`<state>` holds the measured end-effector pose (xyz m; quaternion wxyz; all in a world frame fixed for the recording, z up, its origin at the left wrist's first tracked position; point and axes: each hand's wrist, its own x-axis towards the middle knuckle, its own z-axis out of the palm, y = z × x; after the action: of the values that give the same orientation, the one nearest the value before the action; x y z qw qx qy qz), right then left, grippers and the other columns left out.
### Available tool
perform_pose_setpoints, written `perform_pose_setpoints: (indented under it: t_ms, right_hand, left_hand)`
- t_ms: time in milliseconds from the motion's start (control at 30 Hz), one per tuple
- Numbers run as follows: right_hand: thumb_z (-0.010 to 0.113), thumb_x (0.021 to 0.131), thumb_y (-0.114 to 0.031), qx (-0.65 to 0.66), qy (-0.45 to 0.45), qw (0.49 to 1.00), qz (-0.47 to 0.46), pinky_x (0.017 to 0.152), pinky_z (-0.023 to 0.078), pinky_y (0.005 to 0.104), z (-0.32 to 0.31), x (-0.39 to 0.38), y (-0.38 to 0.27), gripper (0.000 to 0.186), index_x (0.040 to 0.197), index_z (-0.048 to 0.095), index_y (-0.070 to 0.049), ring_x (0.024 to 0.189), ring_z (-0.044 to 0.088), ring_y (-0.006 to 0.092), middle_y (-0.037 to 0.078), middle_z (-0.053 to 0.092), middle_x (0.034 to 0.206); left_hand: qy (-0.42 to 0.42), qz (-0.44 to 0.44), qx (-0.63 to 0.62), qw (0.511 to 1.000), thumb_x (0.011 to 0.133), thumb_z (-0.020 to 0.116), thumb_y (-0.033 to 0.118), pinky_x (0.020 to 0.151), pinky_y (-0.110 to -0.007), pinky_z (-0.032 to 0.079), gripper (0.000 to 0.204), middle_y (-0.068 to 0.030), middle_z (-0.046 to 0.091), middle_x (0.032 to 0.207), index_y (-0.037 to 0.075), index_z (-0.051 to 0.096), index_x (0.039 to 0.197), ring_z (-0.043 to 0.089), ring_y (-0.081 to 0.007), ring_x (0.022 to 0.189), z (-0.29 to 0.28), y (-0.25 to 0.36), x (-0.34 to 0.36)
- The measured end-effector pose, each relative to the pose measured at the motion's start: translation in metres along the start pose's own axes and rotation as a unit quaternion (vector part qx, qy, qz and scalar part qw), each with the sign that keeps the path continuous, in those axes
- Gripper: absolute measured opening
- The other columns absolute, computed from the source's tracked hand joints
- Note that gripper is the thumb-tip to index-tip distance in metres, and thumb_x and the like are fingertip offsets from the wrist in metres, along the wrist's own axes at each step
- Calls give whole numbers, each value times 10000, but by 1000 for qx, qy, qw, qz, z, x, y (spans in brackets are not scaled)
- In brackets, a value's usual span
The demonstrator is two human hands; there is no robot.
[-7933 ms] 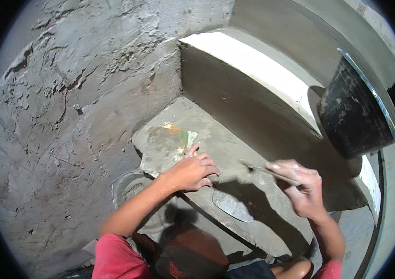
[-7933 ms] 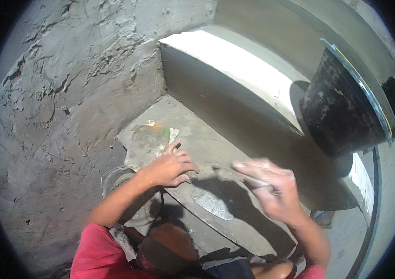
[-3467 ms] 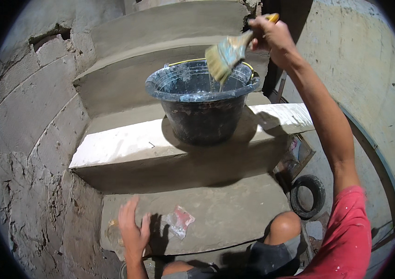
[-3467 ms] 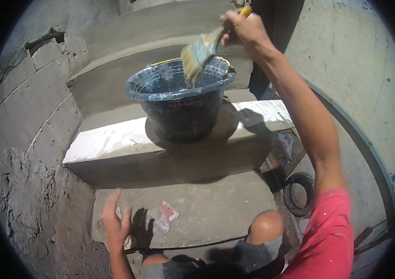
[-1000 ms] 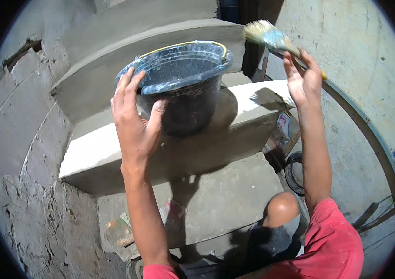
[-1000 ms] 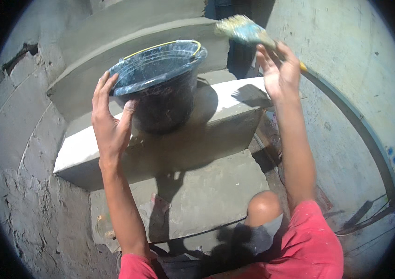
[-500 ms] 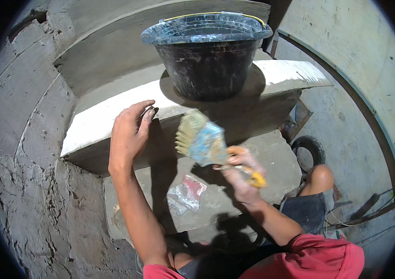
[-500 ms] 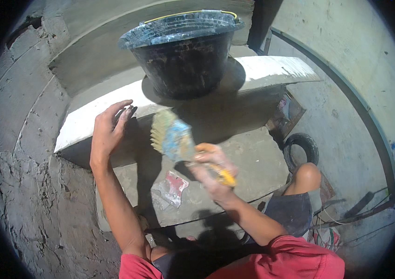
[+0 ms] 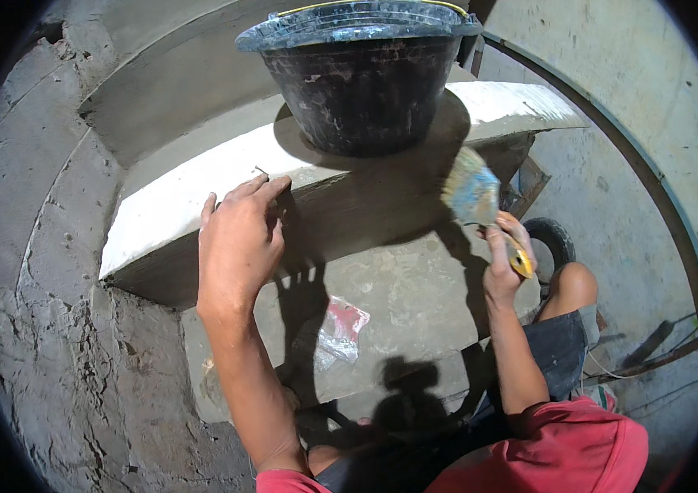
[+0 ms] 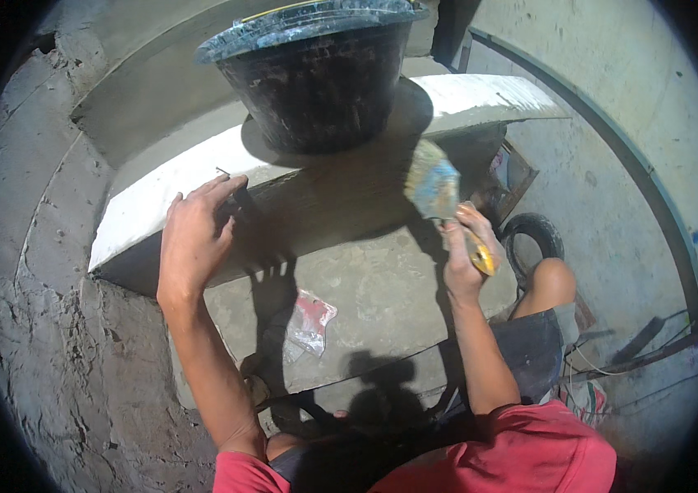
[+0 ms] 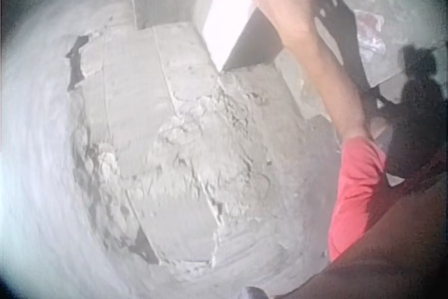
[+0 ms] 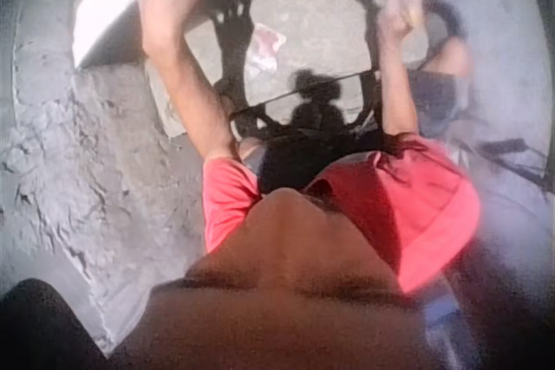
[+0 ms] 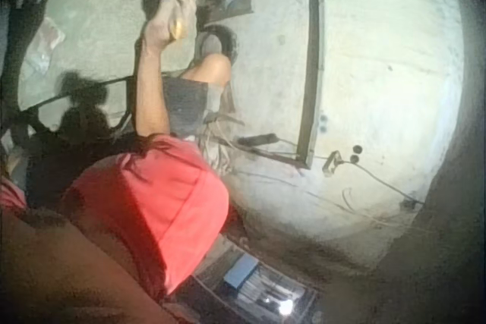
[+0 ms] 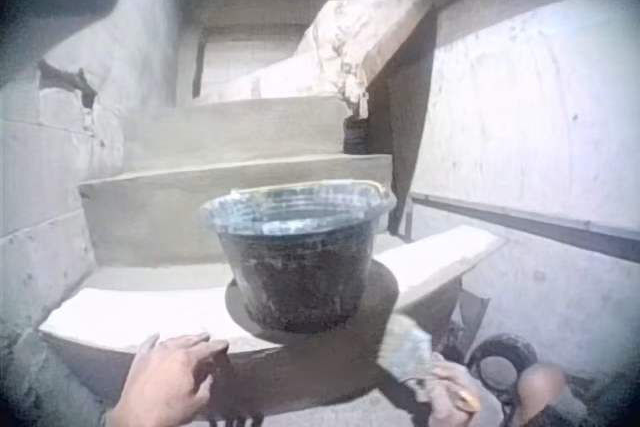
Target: The person applies and smooths cement on a concrete stair using a trowel and hand, then uses a brush to finish the surface. The person repeatedly scoops cement from a bucket and spreads it evenly across the stair riser and tread.
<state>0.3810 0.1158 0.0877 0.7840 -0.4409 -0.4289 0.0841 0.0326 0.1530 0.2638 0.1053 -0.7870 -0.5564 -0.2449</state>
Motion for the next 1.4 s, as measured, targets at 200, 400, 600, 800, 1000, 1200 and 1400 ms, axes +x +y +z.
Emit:
perform_pose_setpoints:
  t_ms: [200,400,600,800,1000,1200,1400]
  right_hand:
    - [842,853,0,-98,-180,951,-231,892,642,408,36,-30,-51,239,1083,798,-47,1071,786,307,190,786,1175]
    - [851,863,-58,-45,-194,968,-152,960,616,404,50,13,-32,222,1078,799,-32,1085,772,294,171,794,1175]
    - [761,999,-28,43,62,997,24,723,621,283,-31,65,8,176,1169,756,16,878,758,164,124,764,1215]
    - [787,938,-49,-284,91,935,-192,979,562,433,2,48,-5,237,1174,801,-65,1105,692,297,128,692,1176]
    - [862,868,-130,-220,-128,937,-241,789,632,411,88,-60,-45,339,1201,823,-78,874,750,287,219,656,1272]
    - [847,863,-93,0,-318,932,-172,929,612,460,74,-51,-63,287,1149,811,-93,1146,711,359,171,715,1224]
    - [782,944,-55,65,-48,996,27,893,612,324,-21,71,4,166,1102,774,-5,996,742,154,94,796,1149]
  left_hand:
    - [-4,-22,-15,1000,880,714,7,1133,-495,534,553,-152,697,1450,176,731,1407,681,-379,1292,1,8,2]
    - [-21,-10,1,1000,857,684,-45,1104,-473,549,594,-146,687,1474,143,718,1419,674,-384,1300,-7,14,2]
    - [-35,-19,-23,999,849,670,-67,1083,-467,550,544,-162,724,1393,89,739,1366,685,-392,1266,-9,20,10]
    - [-27,5,-44,999,845,671,-96,1039,-461,553,498,-193,744,1307,38,738,1319,703,-409,1201,-10,22,14]
    - [-27,2,-76,997,839,681,-114,1066,-455,538,489,-220,740,1291,8,710,1312,704,-411,1204,-8,8,13]
    - [-18,18,-58,998,839,689,-113,1108,-455,518,502,-204,730,1334,21,706,1322,682,-404,1255,-3,-2,12]
    - [-28,-2,-69,997,864,689,-80,1109,-452,515,463,-193,728,1342,17,708,1316,679,-403,1252,-5,1,11]
